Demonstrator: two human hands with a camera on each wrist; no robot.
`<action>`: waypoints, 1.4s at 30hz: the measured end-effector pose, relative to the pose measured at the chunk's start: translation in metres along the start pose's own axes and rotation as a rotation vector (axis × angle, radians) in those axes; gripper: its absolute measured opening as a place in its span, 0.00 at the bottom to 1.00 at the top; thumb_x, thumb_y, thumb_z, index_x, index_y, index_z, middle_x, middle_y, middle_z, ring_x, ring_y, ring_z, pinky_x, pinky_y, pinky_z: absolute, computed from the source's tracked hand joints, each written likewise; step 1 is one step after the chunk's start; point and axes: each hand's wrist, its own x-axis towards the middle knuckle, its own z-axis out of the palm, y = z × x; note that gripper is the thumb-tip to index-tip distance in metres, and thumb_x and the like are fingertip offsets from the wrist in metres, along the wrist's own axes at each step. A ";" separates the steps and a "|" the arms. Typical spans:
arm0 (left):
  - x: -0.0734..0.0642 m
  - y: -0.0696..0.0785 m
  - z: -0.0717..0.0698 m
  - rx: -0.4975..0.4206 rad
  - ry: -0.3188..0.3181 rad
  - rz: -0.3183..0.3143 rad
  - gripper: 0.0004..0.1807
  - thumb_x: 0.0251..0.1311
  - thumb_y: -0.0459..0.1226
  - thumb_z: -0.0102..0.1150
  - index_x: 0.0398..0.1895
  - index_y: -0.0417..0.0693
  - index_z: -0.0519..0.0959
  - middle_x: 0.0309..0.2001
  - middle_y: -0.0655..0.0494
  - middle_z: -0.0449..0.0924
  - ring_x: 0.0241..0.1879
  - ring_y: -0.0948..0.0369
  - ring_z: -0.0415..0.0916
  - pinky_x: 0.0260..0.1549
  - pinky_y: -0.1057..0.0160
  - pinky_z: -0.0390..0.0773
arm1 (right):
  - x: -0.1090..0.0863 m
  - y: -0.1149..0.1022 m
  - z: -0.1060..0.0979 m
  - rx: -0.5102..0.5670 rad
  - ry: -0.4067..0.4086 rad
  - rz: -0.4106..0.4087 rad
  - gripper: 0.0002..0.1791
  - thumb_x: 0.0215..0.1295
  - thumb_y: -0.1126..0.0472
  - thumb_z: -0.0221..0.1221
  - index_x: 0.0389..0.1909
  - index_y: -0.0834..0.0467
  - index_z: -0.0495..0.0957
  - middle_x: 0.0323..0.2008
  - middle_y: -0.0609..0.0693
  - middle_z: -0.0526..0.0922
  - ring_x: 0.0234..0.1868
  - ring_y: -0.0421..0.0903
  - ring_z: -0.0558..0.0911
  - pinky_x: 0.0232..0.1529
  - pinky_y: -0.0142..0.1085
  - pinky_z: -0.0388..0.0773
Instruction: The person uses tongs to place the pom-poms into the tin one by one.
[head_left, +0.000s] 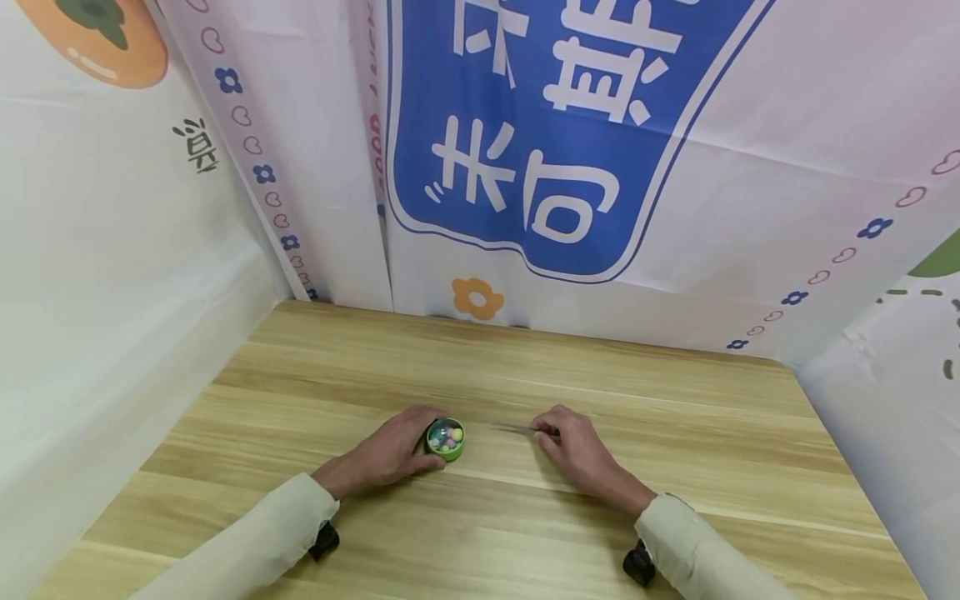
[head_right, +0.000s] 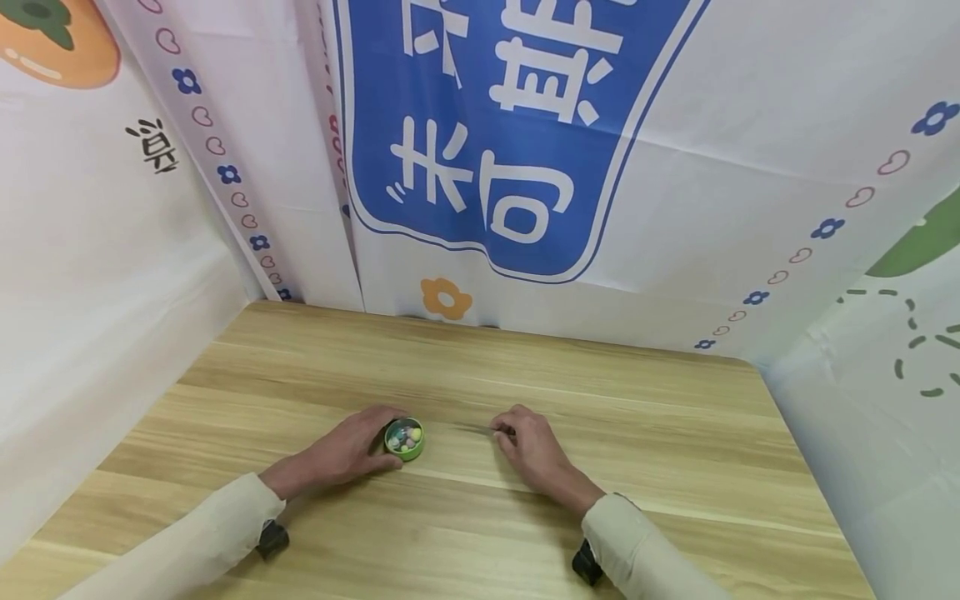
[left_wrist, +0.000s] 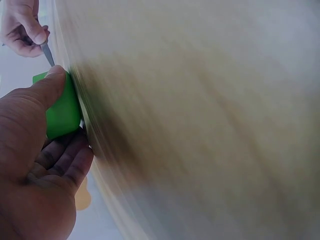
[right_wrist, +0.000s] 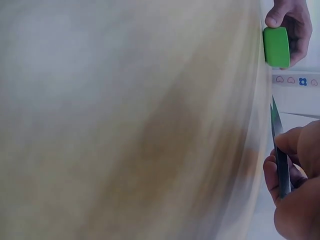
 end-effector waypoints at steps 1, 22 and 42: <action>0.000 0.000 0.000 0.000 0.000 -0.001 0.35 0.58 0.46 0.69 0.65 0.42 0.69 0.61 0.46 0.75 0.61 0.51 0.73 0.59 0.48 0.74 | 0.000 0.001 0.000 -0.001 0.000 0.007 0.06 0.65 0.66 0.63 0.41 0.59 0.85 0.38 0.47 0.83 0.40 0.40 0.82 0.42 0.32 0.81; 0.001 0.003 -0.001 -0.008 0.007 -0.004 0.34 0.57 0.44 0.70 0.63 0.42 0.70 0.60 0.45 0.75 0.60 0.51 0.74 0.59 0.49 0.75 | 0.008 0.016 -0.003 0.027 0.005 -0.008 0.05 0.65 0.66 0.63 0.39 0.60 0.85 0.35 0.48 0.82 0.35 0.39 0.79 0.36 0.28 0.79; 0.000 0.002 0.000 -0.005 0.009 0.005 0.34 0.57 0.44 0.70 0.64 0.42 0.69 0.61 0.45 0.74 0.61 0.51 0.73 0.59 0.49 0.74 | 0.017 0.028 -0.001 0.017 -0.004 -0.053 0.05 0.65 0.65 0.63 0.39 0.58 0.85 0.36 0.47 0.83 0.36 0.39 0.79 0.36 0.30 0.78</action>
